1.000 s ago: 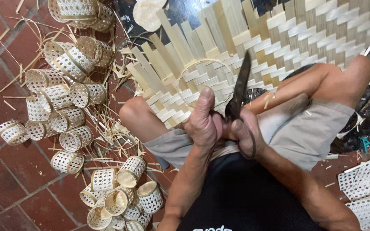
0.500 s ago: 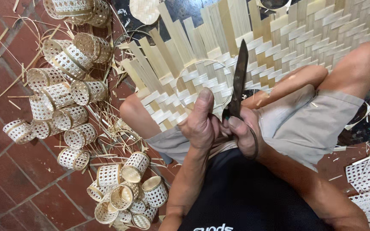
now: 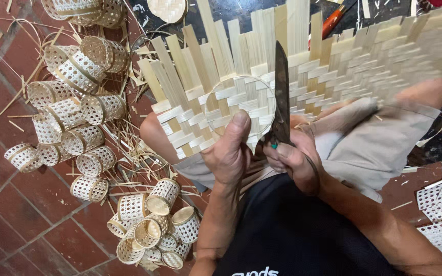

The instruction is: The person sits on the floor holding a round woven bamboo disc against a larger woven bamboo sheet and cuts around the disc's edge with scissors to trim the sheet into a circle. They rotate the disc and sheet as they cut, tear away loose strips by hand, and set trimmed pieces aside.

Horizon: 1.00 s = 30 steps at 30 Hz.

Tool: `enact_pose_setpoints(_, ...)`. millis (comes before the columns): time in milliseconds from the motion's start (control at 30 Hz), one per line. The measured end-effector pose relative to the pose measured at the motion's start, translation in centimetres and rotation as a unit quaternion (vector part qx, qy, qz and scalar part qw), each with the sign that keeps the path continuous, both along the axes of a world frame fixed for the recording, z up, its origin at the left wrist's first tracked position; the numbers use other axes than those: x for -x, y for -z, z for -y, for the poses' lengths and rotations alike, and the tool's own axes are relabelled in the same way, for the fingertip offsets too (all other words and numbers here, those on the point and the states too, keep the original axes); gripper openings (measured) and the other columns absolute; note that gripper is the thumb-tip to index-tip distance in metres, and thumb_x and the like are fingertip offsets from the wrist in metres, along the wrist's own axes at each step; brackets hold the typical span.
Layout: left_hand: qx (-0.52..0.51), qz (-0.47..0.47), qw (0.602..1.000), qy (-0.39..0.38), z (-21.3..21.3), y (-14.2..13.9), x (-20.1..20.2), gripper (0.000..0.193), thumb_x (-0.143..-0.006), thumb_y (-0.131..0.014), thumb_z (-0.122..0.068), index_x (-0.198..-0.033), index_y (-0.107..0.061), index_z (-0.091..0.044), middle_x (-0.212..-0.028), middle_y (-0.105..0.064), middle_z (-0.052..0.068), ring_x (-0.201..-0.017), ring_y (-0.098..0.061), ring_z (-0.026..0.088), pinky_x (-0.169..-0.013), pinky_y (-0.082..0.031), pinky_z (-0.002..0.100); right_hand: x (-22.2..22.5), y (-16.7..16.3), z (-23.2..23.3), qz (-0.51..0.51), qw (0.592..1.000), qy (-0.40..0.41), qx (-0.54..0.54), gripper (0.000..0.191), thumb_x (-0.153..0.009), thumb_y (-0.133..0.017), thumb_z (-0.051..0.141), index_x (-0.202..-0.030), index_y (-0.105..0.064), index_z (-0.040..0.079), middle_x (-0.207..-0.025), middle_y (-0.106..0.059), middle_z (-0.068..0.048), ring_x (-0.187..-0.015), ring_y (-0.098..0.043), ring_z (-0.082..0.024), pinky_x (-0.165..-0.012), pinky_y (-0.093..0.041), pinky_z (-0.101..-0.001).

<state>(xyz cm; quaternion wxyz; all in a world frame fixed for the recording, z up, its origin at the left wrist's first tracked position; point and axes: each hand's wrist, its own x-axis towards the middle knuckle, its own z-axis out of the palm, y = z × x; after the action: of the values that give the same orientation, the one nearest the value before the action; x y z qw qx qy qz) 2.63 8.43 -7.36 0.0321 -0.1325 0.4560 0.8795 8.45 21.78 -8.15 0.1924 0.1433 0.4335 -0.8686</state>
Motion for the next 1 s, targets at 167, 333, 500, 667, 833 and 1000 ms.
enact_pose_setpoints(167, 0.001, 0.004, 0.999, 0.033, 0.7, -0.5, -0.1, 0.024, -0.100, -0.069, 0.003, -0.122, -0.062, 0.007, -0.104, -0.069, 0.011, -0.086, -0.066, 0.016, -0.076, -0.056, 0.029, -0.6, 0.0, -0.7, -0.002, 0.998, -0.032, -0.052, 0.039, -0.090, -0.059, 0.045, -0.083, -0.050, 0.007, -0.075, -0.044, 0.000, -0.068, -0.041, -0.012, -0.060, -0.035, -0.0280)
enact_pose_setpoints(333, 0.002, 0.036, 0.999, 0.040, 1.0, -0.6, -0.3, 0.026, -0.097, -0.069, 0.004, -0.122, -0.062, 0.008, -0.106, -0.069, 0.011, -0.091, -0.067, 0.017, -0.081, -0.057, 0.029, -0.6, -0.7, -0.4, 0.022, 0.999, 0.007, -0.027, 0.039, -0.091, -0.060, 0.043, -0.089, -0.050, 0.004, -0.077, -0.044, 0.000, -0.068, -0.040, -0.011, -0.061, -0.034, -0.0285)
enact_pose_setpoints(500, -0.023, 0.025, 0.997, 0.068, 1.6, -0.7, 0.5, 0.027, -0.098, -0.068, 0.005, -0.124, -0.062, 0.007, -0.108, -0.069, 0.014, -0.093, -0.068, 0.019, -0.083, -0.058, 0.032, 0.2, -1.7, -1.0, 0.034, 0.997, -0.032, -0.053, 0.052, -0.085, -0.058, 0.042, -0.110, -0.059, -0.003, -0.074, -0.045, -0.001, -0.062, -0.040, -0.012, -0.057, -0.035, -0.0295)
enact_pose_setpoints(667, -0.011, 0.058, 0.991, 0.116, 2.3, -1.6, 0.4, 0.027, -0.099, -0.066, 0.004, -0.125, -0.062, 0.009, -0.115, -0.069, 0.016, -0.100, -0.069, 0.022, -0.091, -0.058, 0.035, -0.4, -3.0, -2.3, 0.065, 0.996, -0.054, 0.023, 0.059, -0.086, -0.054, 0.043, -0.119, -0.059, -0.005, -0.078, -0.050, -0.002, -0.067, -0.044, -0.012, -0.061, -0.039, -0.0301)
enact_pose_setpoints(833, -0.043, 0.070, 0.989, 0.125, 2.3, -2.1, 0.2, 0.031, -0.098, -0.065, 0.005, -0.129, -0.060, 0.010, -0.118, -0.069, 0.019, -0.104, -0.070, 0.026, -0.093, -0.059, 0.037, -1.1, -2.6, -2.2, 0.097, 0.995, -0.027, 0.000, 0.058, -0.087, -0.058, 0.040, -0.118, -0.061, -0.009, -0.074, -0.044, -0.001, -0.061, -0.037, -0.012, -0.055, -0.031, -0.0292)
enact_pose_setpoints(1000, -0.051, 0.050, 0.989, 0.126, 2.3, -2.1, 0.0, 0.034, -0.100, -0.066, 0.008, -0.133, -0.057, 0.010, -0.119, -0.068, 0.018, -0.105, -0.068, 0.026, -0.092, -0.057, 0.037, -1.7, -2.0, -2.9, 0.085, 0.995, -0.055, -0.013, 0.058, -0.087, -0.057, 0.043, -0.116, -0.063, -0.007, -0.071, -0.045, -0.001, -0.060, -0.038, -0.011, -0.054, -0.033, -0.0283)
